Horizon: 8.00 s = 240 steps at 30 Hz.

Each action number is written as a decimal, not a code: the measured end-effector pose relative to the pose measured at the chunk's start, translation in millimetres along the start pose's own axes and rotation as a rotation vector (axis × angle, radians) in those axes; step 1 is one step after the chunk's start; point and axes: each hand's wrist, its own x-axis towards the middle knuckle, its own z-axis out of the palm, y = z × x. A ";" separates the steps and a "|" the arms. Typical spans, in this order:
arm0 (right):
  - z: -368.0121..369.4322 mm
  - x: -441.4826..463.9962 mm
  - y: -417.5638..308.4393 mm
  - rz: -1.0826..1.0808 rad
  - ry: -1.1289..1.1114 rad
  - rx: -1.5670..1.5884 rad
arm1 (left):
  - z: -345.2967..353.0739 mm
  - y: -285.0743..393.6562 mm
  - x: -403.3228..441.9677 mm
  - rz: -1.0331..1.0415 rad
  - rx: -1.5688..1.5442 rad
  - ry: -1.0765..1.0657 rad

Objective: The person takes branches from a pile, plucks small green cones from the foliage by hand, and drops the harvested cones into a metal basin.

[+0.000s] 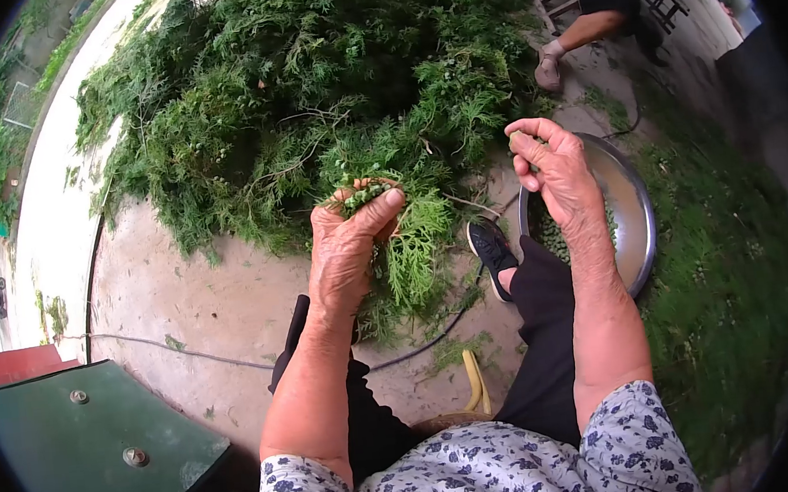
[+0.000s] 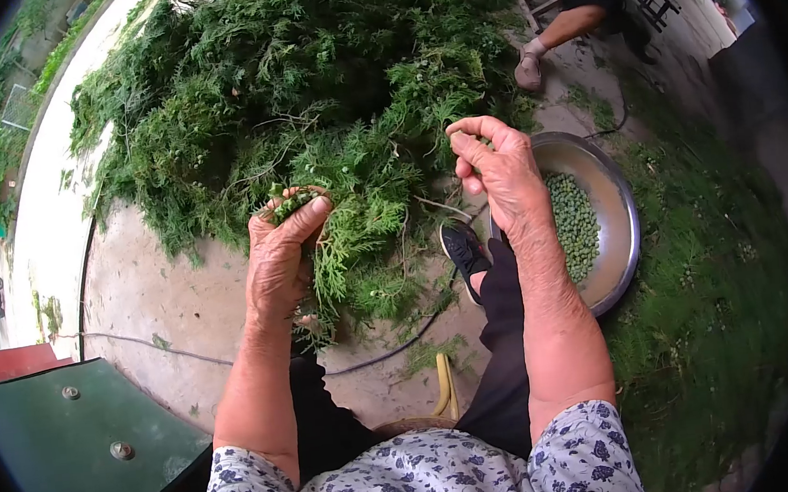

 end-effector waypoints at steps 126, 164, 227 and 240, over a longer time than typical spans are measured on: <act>63.4 -23.3 7.0 0.154 -0.386 0.488 | 0.1 7.4 -10.7 0.032 0.432 -0.165; 72.2 -30.0 18.5 0.000 -0.319 -0.109 | 5.0 4.7 -10.5 0.050 0.484 -0.148; 46.7 -221.0 91.4 -0.219 -0.139 -0.489 | -24.7 -107.8 -176.0 -0.103 -0.130 0.028; 55.6 -225.3 99.6 0.006 -0.025 -0.074 | -25.1 -108.5 -183.3 -0.070 -0.082 0.018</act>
